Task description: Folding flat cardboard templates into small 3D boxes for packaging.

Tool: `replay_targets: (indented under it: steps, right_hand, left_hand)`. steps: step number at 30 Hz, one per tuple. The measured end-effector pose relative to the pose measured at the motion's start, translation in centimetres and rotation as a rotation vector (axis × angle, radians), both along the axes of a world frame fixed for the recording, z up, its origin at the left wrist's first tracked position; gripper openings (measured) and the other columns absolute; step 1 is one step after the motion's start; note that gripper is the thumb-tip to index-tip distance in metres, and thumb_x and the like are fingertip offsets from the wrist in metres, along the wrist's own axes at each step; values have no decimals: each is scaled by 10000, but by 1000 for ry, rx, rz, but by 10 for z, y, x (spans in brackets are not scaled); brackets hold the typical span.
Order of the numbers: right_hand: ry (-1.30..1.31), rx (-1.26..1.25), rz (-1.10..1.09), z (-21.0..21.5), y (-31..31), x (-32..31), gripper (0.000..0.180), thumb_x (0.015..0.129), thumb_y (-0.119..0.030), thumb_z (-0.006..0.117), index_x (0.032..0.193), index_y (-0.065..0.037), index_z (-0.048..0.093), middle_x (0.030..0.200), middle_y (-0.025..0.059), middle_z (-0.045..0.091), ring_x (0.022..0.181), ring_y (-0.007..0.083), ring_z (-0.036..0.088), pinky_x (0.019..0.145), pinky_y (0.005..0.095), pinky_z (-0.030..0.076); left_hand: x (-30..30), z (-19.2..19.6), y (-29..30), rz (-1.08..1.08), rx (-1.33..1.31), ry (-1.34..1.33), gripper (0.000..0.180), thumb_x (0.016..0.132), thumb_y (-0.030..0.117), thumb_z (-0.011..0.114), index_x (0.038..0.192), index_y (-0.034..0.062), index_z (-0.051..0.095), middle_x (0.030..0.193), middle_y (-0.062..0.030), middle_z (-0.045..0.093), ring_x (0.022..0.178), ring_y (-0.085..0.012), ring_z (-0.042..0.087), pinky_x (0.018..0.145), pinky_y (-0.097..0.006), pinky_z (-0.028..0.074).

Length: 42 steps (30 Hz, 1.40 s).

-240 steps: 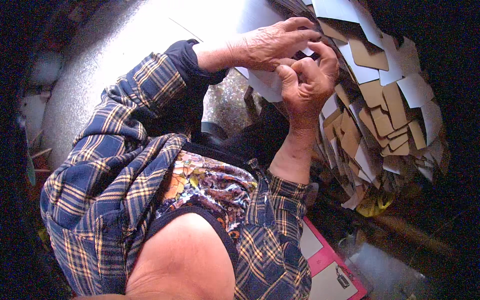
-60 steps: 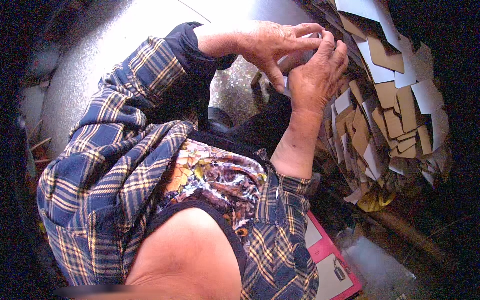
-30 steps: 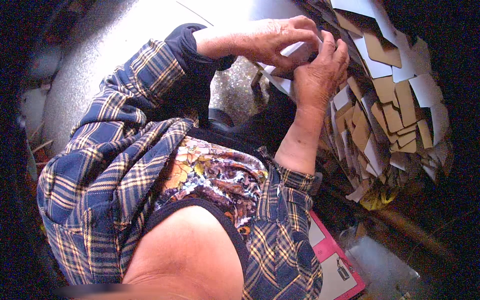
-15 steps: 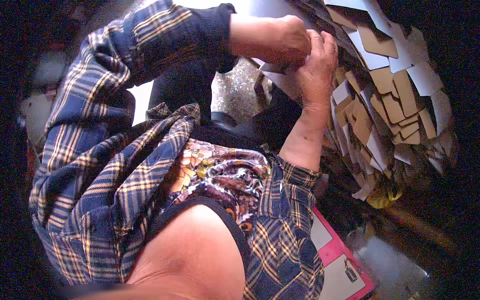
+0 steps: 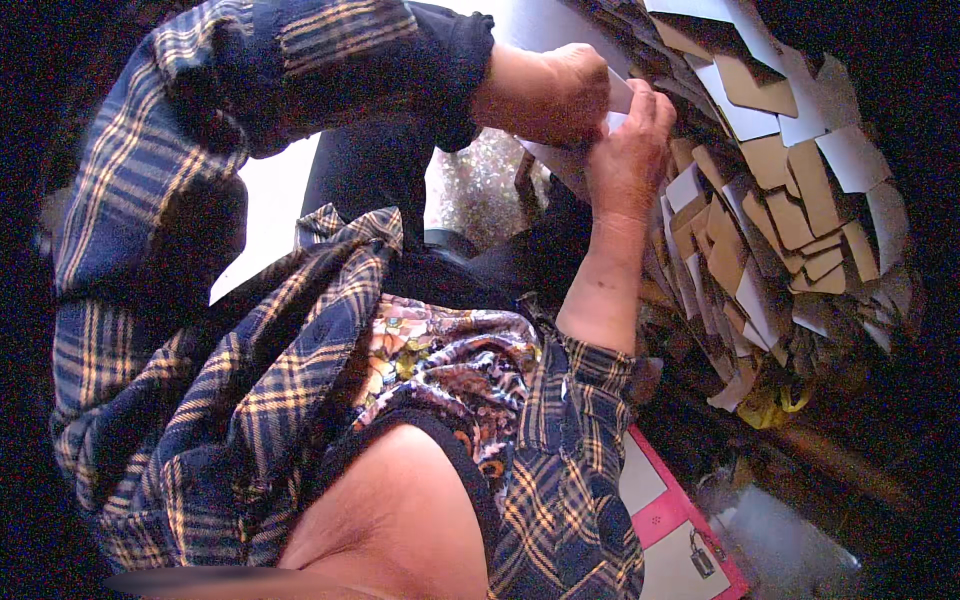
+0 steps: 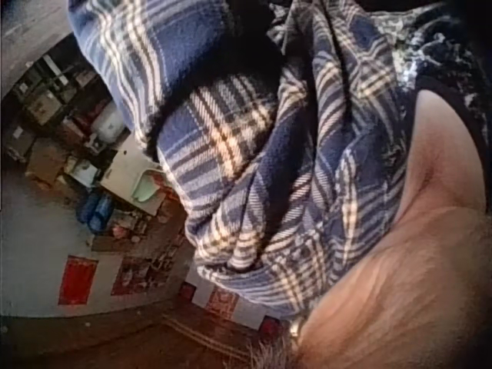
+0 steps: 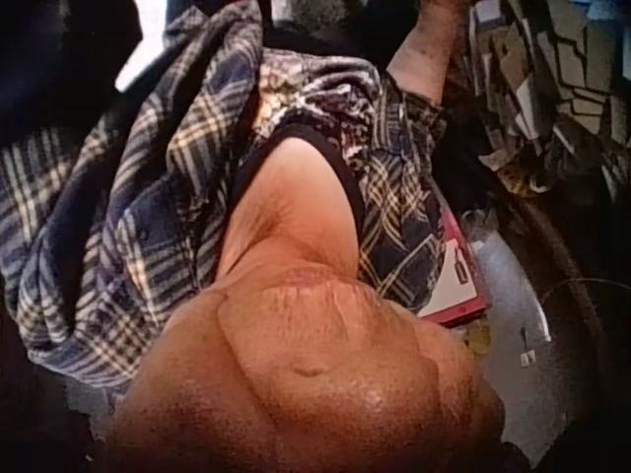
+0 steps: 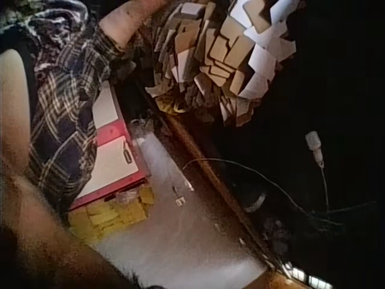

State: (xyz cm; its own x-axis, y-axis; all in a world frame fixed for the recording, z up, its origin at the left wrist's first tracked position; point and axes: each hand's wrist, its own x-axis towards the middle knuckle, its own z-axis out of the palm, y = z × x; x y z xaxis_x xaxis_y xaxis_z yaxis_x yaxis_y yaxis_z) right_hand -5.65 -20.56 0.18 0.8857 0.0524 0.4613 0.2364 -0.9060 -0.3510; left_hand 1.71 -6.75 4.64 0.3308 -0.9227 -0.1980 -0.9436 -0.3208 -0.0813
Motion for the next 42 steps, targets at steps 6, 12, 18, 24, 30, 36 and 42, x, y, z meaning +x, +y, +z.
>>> replay_targets:
  steps: [6,12,18,24,30,36,42]
  right_hand:
    - [-26,38,74,-9,3,11,455,736,-85,691,1162,-60,533,1145,172,518,1092,353,516,929,423,445]
    - [26,185,15,-6,6,9,477,709,-70,709,1158,-67,551,1144,186,529,1102,357,520,942,417,433]
    - [-1,160,20,-14,7,15,445,705,-50,702,1129,-64,566,1126,191,535,1081,359,530,921,417,438]
    - [1,220,-33,-6,8,9,383,720,-16,658,1093,-35,572,1077,201,539,1052,372,528,912,423,433]
    - [4,210,-32,-7,9,11,363,737,-5,619,1097,-26,576,1094,221,530,1055,384,530,920,425,435]
    - [3,136,-30,-8,7,12,382,728,12,580,1108,-28,575,1125,227,515,1061,385,527,927,420,436]
    - [-92,103,105,-5,-2,6,428,713,-2,590,1137,-54,566,1147,189,512,1069,381,531,936,432,440]
  left_hand:
    - [1,8,0,65,123,45,277,819,342,617,950,116,709,971,-100,669,941,-271,632,764,-421,489]
    - [16,-16,1,36,10,-48,327,832,405,598,812,110,739,811,-68,694,791,-246,672,644,-413,503]
    - [26,-9,3,-192,2,-30,363,836,397,617,854,50,722,866,-102,695,775,-264,660,644,-393,506]
    - [15,19,-9,305,263,366,343,776,326,684,998,65,685,885,-139,676,847,-270,644,747,-397,490]
    - [35,-8,5,272,178,569,380,719,261,728,1057,99,669,877,-114,667,917,-221,637,831,-382,476]
    - [34,-8,30,-244,-305,502,518,774,347,716,1223,118,595,953,-201,672,834,-346,642,739,-423,488]
    - [28,-8,38,-176,-266,428,541,780,367,719,1238,112,583,878,-173,690,785,-284,650,705,-395,490]
